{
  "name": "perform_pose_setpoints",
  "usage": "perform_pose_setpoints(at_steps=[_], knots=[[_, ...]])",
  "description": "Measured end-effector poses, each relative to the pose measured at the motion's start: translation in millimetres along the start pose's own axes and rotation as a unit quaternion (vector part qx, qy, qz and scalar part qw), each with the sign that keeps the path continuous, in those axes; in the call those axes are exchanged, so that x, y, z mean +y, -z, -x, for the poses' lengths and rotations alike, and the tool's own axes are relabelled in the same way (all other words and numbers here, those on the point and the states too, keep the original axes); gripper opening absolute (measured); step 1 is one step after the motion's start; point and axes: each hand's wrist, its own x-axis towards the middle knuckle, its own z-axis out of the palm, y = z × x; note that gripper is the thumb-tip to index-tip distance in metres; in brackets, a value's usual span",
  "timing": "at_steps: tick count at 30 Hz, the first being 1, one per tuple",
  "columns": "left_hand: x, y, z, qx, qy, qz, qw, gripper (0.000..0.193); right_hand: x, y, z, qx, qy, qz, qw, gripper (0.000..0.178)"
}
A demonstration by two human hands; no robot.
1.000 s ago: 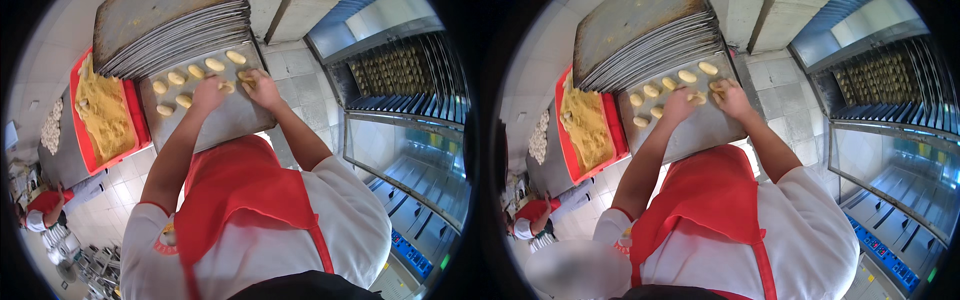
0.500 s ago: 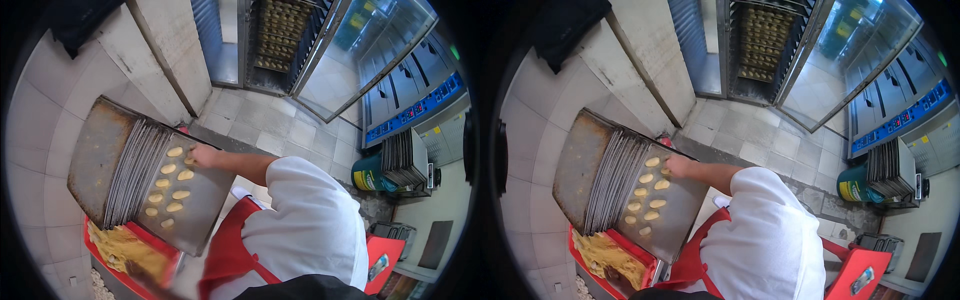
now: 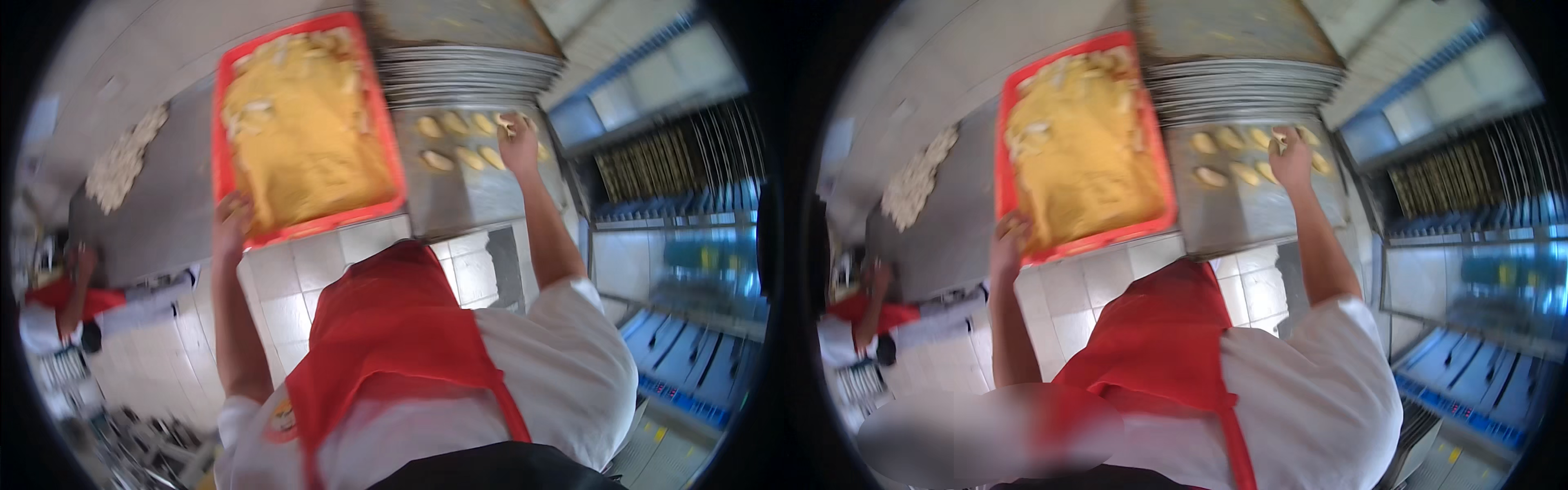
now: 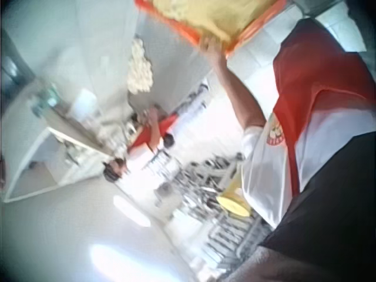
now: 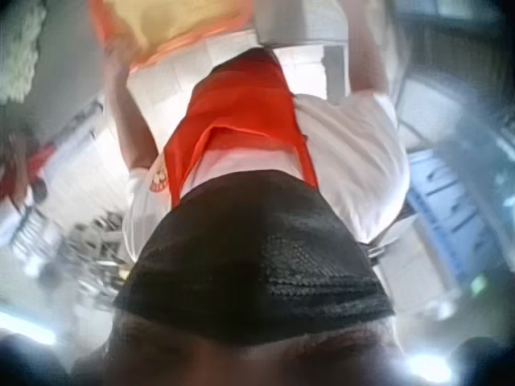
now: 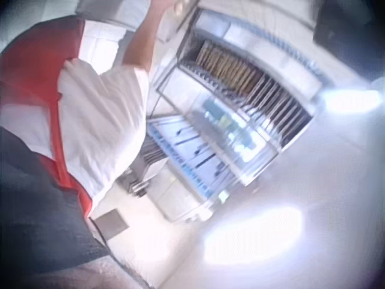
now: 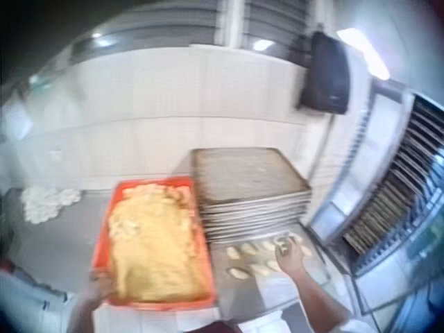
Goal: The person coats dough in yellow powder by hand, places the pieces onto metal trays, and slides the trays into a rack. The person also uses a cloth to remove a tray of baked rolls from an oven.
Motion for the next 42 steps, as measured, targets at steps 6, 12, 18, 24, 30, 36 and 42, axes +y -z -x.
perform_pose_setpoints(at_steps=[6,12,18,24,30,36,42], knots=[[-10.9,-84.8,-69.6,0.098,0.082,0.065,0.99,0.044,-207.8,-88.7,80.5,-0.324,0.058,-0.277,0.903,0.056],[-31.7,-73.8,-145.3,0.198,0.147,0.287,0.926,0.031,-176.5,-214.6,51.8,-0.229,-0.347,-0.458,0.786,0.073],[5.8,-62.4,-229.7,0.064,0.104,0.44,0.89,0.047,-185.6,-298.6,-56.5,-0.204,-0.397,-0.564,0.695,0.089],[22.1,-66.3,-268.3,-0.049,0.2,0.294,0.933,0.05,-218.3,-335.2,-110.7,-0.309,-0.396,-0.494,0.71,0.085],[100.2,-117.5,-228.5,-0.076,0.123,0.162,0.976,0.059,-295.2,-276.6,-114.4,-0.348,-0.288,-0.533,0.716,0.081],[58.4,-61.0,-159.1,-0.13,0.063,0.291,0.946,0.07,-295.5,-198.8,-61.8,-0.316,-0.093,-0.443,0.834,0.08],[14.4,-73.7,-140.1,-0.056,0.203,0.34,0.916,0.086,-190.3,-240.9,50.5,-0.239,-0.249,-0.167,0.923,0.088]])
